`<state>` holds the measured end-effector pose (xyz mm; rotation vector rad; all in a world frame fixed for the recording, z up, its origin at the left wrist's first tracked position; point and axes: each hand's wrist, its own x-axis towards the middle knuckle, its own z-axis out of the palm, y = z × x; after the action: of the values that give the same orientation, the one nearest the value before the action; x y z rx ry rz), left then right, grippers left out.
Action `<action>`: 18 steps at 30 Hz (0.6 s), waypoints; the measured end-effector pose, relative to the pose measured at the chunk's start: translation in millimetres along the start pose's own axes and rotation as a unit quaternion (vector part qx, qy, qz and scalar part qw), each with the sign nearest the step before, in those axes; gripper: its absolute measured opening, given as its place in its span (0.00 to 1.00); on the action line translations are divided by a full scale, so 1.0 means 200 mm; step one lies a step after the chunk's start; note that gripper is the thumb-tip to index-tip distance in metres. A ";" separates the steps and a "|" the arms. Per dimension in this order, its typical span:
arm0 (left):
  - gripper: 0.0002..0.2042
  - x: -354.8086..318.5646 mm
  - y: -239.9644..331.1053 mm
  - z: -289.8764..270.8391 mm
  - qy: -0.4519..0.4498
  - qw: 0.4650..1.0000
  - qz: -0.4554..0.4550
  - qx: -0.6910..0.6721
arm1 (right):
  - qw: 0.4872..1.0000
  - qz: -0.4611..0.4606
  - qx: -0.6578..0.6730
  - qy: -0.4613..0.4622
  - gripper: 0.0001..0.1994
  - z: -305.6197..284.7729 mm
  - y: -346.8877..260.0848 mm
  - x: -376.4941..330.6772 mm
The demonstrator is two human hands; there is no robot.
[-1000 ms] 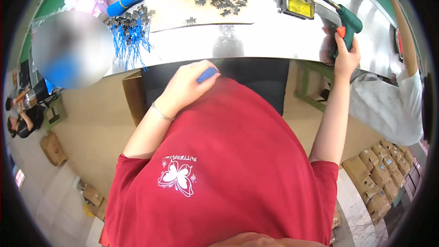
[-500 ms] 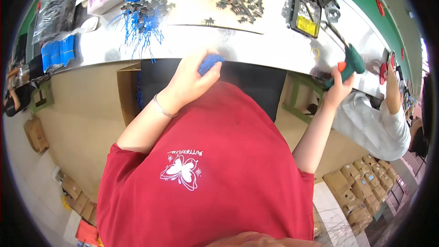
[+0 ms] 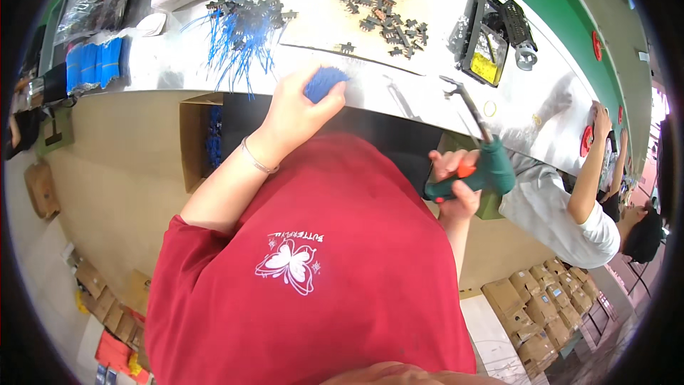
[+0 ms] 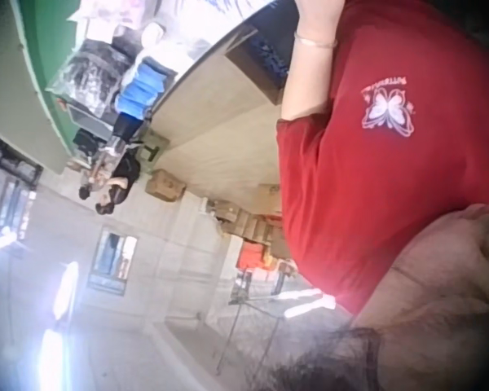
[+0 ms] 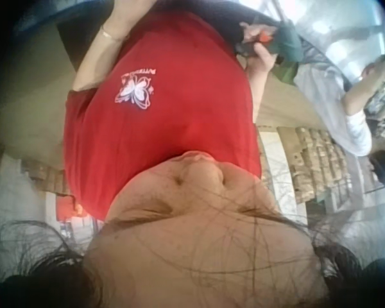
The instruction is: The person solders wires to electronic components on a wooden block using a soldering iron, then gathers the completed components and places them into a cardboard box.
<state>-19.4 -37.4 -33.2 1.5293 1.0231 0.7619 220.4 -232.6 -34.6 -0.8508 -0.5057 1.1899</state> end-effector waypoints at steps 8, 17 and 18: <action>0.07 0.06 0.02 -0.02 0.018 0.998 -0.059 -0.021 | 0.938 0.032 -0.316 -0.140 0.16 0.18 0.13 0.07; 0.06 0.10 0.01 -0.01 0.042 0.995 -0.077 -0.038 | 0.813 -0.104 -0.563 -0.106 0.11 0.22 0.22 0.14; 0.06 0.10 0.01 0.00 0.057 0.995 -0.060 -0.048 | 0.800 -0.115 -0.582 -0.087 0.11 0.21 0.24 0.14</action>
<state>-11.1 -19.5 -32.4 1.3419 1.1359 0.8101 170.0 -186.7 -49.5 -1.6533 -1.5296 0.6317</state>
